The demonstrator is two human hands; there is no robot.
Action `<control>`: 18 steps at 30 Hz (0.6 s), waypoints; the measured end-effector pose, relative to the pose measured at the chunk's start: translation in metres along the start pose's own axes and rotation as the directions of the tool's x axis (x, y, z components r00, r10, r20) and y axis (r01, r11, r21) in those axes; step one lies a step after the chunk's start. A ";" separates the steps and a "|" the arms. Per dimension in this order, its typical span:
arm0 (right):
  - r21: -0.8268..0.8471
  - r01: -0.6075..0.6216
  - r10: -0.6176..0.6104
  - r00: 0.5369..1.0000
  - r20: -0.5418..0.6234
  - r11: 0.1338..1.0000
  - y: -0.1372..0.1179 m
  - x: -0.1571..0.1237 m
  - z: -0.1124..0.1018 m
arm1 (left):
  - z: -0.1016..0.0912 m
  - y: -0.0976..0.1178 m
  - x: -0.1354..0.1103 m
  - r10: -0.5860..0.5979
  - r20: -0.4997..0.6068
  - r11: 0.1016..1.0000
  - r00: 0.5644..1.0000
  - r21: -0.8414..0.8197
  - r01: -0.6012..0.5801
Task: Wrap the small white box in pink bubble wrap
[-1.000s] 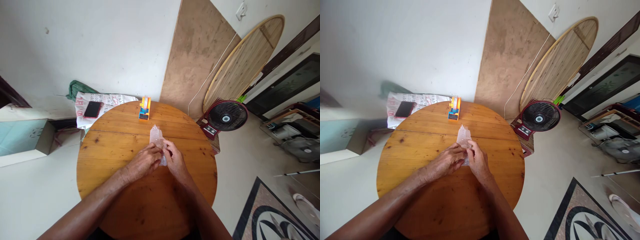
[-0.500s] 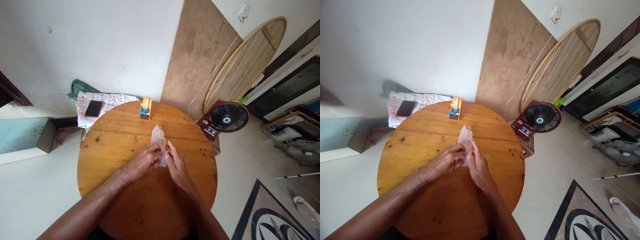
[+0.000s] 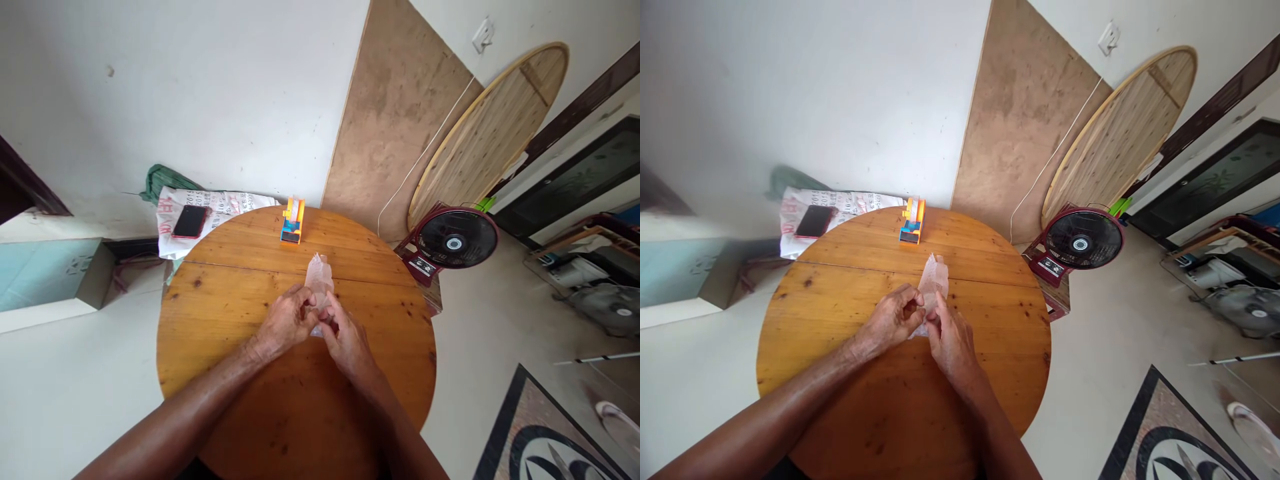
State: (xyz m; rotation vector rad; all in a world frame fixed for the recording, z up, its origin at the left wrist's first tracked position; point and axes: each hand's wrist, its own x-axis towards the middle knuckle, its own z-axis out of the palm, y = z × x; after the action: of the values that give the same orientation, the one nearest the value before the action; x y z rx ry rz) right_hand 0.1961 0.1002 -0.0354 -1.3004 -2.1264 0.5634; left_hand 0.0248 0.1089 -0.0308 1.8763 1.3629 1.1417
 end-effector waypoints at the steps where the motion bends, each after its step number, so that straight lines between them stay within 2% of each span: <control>1: 0.005 -0.006 0.006 1.000 -0.002 1.000 0.000 0.001 0.000 | 0.002 -0.001 0.001 -0.027 0.000 1.000 1.000 0.002 0.027; 5: 0.070 -0.056 0.055 0.998 0.019 0.996 0.001 0.003 -0.003 | 0.009 -0.005 0.003 -0.019 0.027 1.000 0.999 -0.024 0.019; 14: 0.386 -0.102 0.035 0.984 0.177 0.917 0.001 0.006 -0.024 | 0.014 -0.016 0.004 -0.054 0.067 0.996 0.996 -0.063 0.058; 16: 0.389 -0.129 0.075 0.986 0.152 0.912 0.001 0.011 -0.030 | 0.013 -0.014 0.004 -0.058 0.080 0.996 0.995 -0.055 0.063; 18: 0.283 -0.156 0.150 0.988 0.045 0.946 0.001 0.021 -0.036 | 0.011 -0.012 0.004 -0.053 0.089 0.998 0.995 -0.027 0.055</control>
State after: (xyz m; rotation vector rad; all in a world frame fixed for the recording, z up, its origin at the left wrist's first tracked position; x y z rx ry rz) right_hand 0.2132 0.1214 -0.0042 -1.3033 -1.8854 0.9186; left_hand 0.0292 0.1176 -0.0449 1.8359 1.3331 1.0349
